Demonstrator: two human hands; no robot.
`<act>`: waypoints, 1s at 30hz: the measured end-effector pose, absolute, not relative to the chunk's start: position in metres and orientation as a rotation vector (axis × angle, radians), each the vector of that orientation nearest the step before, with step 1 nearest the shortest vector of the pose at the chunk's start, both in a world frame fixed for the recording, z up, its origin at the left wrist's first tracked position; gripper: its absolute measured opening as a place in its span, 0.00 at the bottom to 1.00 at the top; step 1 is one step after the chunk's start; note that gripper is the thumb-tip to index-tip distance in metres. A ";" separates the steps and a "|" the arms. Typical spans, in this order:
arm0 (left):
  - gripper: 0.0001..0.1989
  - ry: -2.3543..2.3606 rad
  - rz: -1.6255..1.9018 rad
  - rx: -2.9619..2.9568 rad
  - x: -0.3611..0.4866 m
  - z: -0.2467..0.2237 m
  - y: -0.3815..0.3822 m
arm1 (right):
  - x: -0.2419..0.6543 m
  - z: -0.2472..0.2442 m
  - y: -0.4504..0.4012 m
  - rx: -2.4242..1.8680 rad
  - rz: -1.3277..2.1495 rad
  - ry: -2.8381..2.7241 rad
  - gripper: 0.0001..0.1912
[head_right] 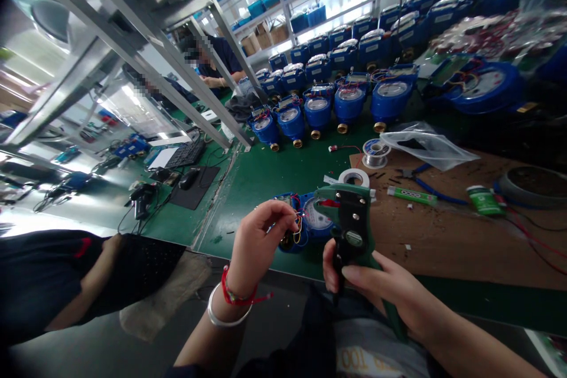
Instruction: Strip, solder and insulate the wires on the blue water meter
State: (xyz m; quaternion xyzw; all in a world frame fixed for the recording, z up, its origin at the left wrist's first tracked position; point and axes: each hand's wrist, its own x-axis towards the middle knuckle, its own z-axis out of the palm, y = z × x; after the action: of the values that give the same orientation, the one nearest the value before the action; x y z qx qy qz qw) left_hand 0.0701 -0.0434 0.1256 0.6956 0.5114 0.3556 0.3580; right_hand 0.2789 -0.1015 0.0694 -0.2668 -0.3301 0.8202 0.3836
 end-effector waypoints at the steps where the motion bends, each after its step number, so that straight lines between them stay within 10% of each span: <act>1: 0.03 1.319 0.925 1.779 0.070 0.125 -0.044 | 0.281 0.068 -0.102 -0.692 2.083 -0.837 0.17; 7: 0.15 1.248 0.888 2.094 0.065 0.134 -0.045 | 0.287 0.061 -0.109 -0.818 2.045 -0.974 0.17; 30: 0.10 1.121 0.460 2.537 0.057 0.130 -0.039 | 0.286 0.063 -0.112 -0.882 2.042 -0.998 0.19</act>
State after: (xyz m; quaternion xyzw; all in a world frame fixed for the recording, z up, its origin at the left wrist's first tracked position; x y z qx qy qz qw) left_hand 0.0566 -0.0391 0.1297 0.8902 0.3932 0.1613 0.1642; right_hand 0.2857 -0.1120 0.0631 -0.3397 -0.3843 0.7862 0.3447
